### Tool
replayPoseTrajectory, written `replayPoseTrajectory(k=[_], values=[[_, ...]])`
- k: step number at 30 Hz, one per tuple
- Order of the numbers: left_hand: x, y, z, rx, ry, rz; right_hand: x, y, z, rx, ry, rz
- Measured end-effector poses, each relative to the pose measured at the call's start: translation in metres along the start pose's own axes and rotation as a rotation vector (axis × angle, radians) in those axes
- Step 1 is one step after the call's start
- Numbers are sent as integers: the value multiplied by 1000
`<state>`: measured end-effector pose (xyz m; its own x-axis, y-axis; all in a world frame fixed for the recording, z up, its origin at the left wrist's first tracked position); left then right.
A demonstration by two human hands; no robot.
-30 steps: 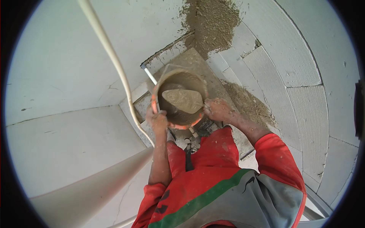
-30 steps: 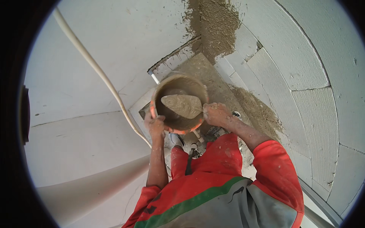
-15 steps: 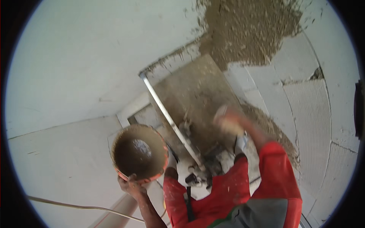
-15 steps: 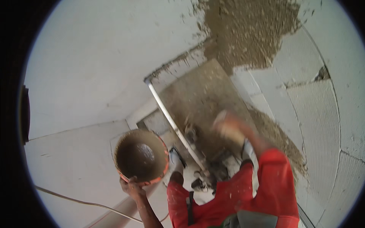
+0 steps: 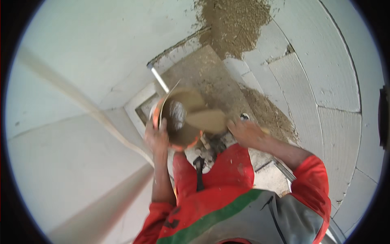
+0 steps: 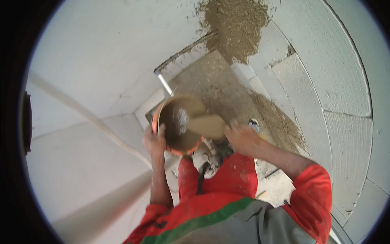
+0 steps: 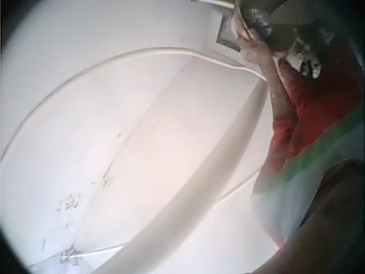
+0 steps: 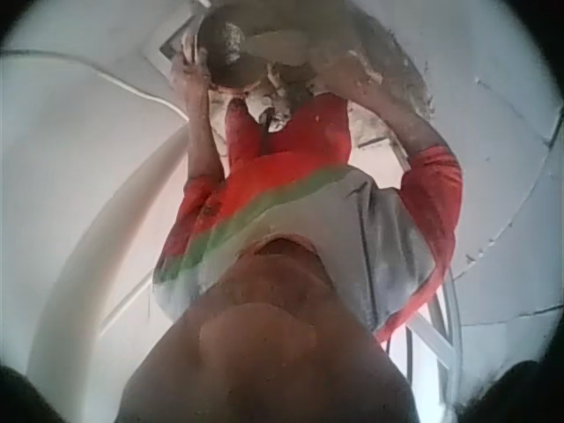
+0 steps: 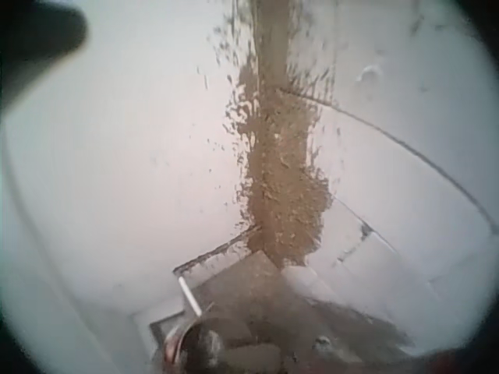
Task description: Apply plaster or cement mixture to a corner and wall surface using a trowel.
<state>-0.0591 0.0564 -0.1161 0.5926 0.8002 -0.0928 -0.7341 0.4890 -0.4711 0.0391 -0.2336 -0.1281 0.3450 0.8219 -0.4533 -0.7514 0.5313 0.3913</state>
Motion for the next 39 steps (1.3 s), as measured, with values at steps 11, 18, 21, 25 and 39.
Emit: replayPoseTrajectory(k=[11, 18, 21, 25, 39], values=[[-44, -178, 28, -430, 57, -563, -53, -15, 107, -454, -229, -268], [-57, -205, 29, -412, 75, -685, -42, -20, 26, 123, -453, -26], [-42, -162, 41, -392, 82, -429, -26, -6, -1, 319, -573, -41], [-22, -93, 42, -499, 59, -84, 3, 2, 0, 261, -386, -143], [-18, 117, 13, -739, -291, 435, 123, 20, -78, 660, -268, 283]])
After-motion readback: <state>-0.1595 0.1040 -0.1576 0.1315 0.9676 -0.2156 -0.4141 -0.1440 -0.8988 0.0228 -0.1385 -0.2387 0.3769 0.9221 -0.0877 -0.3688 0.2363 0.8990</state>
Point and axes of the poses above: each hand's wrist, its own x-axis towards the middle knuckle, its own z-axis out of the back of the hand, y = z × x, the point moved 3 cm from there along x, towards the middle knuckle, and after that the axes turned 4 degrees about z, right-handed, at the moved point
